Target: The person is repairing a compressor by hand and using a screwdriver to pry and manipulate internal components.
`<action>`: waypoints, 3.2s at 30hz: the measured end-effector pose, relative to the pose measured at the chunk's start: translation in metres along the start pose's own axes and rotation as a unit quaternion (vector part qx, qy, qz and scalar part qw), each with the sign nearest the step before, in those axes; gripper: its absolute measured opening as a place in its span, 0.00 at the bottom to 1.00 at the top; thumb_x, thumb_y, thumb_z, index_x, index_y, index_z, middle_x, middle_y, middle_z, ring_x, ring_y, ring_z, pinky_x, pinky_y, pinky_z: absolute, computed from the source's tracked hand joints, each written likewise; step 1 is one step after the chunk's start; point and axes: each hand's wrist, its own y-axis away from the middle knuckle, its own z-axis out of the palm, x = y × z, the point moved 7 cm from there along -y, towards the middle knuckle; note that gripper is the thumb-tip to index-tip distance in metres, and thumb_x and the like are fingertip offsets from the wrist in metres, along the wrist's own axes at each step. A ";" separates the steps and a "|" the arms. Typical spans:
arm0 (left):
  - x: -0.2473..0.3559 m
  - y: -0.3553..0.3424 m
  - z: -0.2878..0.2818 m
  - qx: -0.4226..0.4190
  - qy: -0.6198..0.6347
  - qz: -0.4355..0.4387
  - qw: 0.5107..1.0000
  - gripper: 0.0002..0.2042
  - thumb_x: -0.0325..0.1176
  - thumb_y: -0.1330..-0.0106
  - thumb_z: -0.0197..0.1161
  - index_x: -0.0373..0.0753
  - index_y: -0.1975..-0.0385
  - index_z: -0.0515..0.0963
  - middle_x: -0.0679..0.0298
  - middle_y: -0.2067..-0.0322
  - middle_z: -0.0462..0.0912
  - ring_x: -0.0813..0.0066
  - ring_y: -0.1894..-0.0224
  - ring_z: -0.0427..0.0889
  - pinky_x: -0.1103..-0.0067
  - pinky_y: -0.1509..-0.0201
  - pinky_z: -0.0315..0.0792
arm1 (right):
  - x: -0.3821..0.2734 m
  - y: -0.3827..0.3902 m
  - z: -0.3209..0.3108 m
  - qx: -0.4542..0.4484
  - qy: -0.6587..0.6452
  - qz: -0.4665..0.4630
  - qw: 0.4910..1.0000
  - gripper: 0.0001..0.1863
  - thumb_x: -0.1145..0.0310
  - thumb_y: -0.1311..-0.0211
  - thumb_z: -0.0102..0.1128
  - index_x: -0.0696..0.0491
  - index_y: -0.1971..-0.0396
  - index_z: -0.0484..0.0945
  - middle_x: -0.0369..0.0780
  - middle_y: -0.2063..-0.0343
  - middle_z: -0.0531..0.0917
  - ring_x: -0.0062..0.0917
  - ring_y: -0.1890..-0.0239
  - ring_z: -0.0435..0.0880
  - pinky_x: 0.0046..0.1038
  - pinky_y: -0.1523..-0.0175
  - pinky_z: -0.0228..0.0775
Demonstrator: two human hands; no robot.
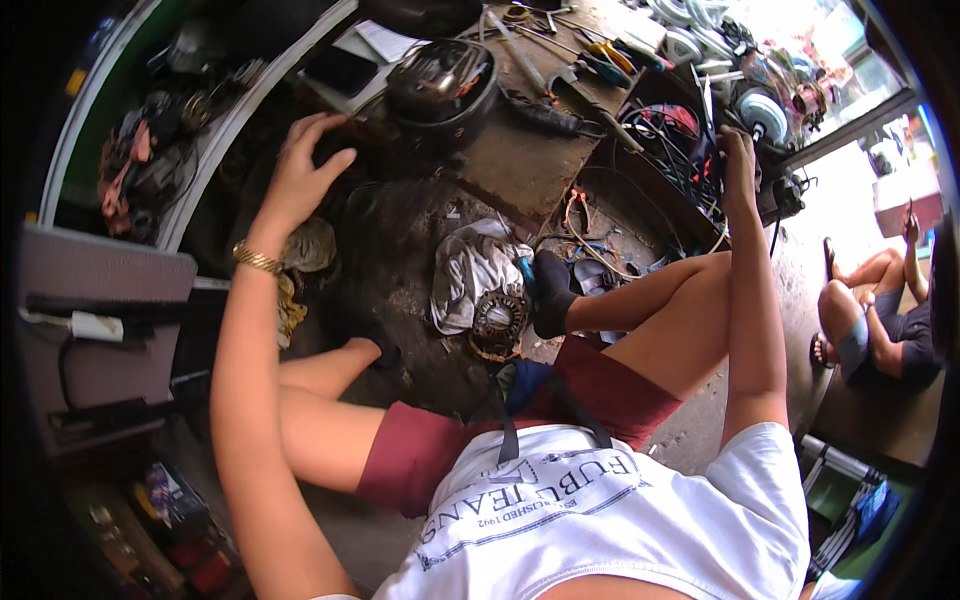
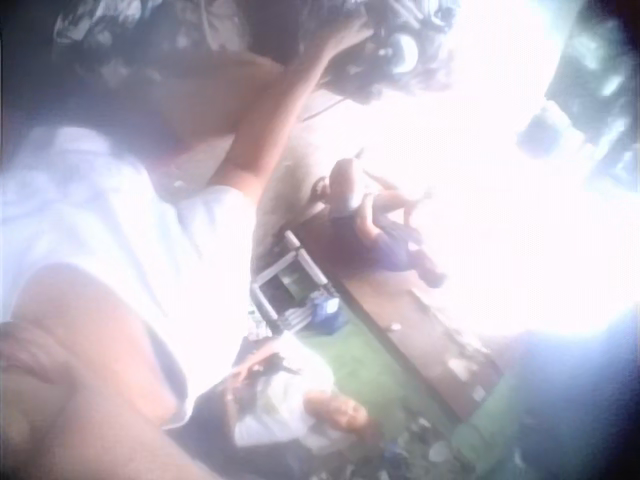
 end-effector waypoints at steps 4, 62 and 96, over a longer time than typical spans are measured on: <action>-0.037 0.067 -0.076 0.084 0.079 -0.073 0.991 0.20 0.36 0.40 0.63 0.39 0.48 0.74 0.60 0.50 0.74 0.70 0.45 0.71 0.75 0.38 0.60 | -0.002 0.008 0.008 -0.080 -0.044 0.106 0.990 0.16 0.52 0.42 0.60 0.51 0.67 0.76 0.33 0.83 0.74 0.19 0.84 0.73 0.18 0.76 0.66; -0.022 0.190 -0.119 0.115 -0.004 -0.137 0.984 0.17 0.37 0.41 0.62 0.40 0.52 0.77 0.54 0.46 0.68 0.60 0.38 0.64 0.70 0.35 0.58 | -0.135 0.088 0.061 -0.128 -0.107 -0.046 0.985 0.08 0.65 0.40 0.58 0.53 0.67 0.73 0.33 0.80 0.74 0.15 0.85 0.70 0.20 0.82 0.65; 0.415 0.210 -0.100 -0.285 0.040 0.247 0.925 0.05 0.28 0.51 0.60 0.37 0.73 0.79 0.56 0.75 0.80 0.63 0.73 0.81 0.74 0.71 0.76 | -0.094 0.092 0.074 -0.192 -0.237 0.120 0.945 0.09 0.65 0.39 0.55 0.56 0.69 0.72 0.36 0.82 0.74 0.22 0.85 0.72 0.26 0.80 0.70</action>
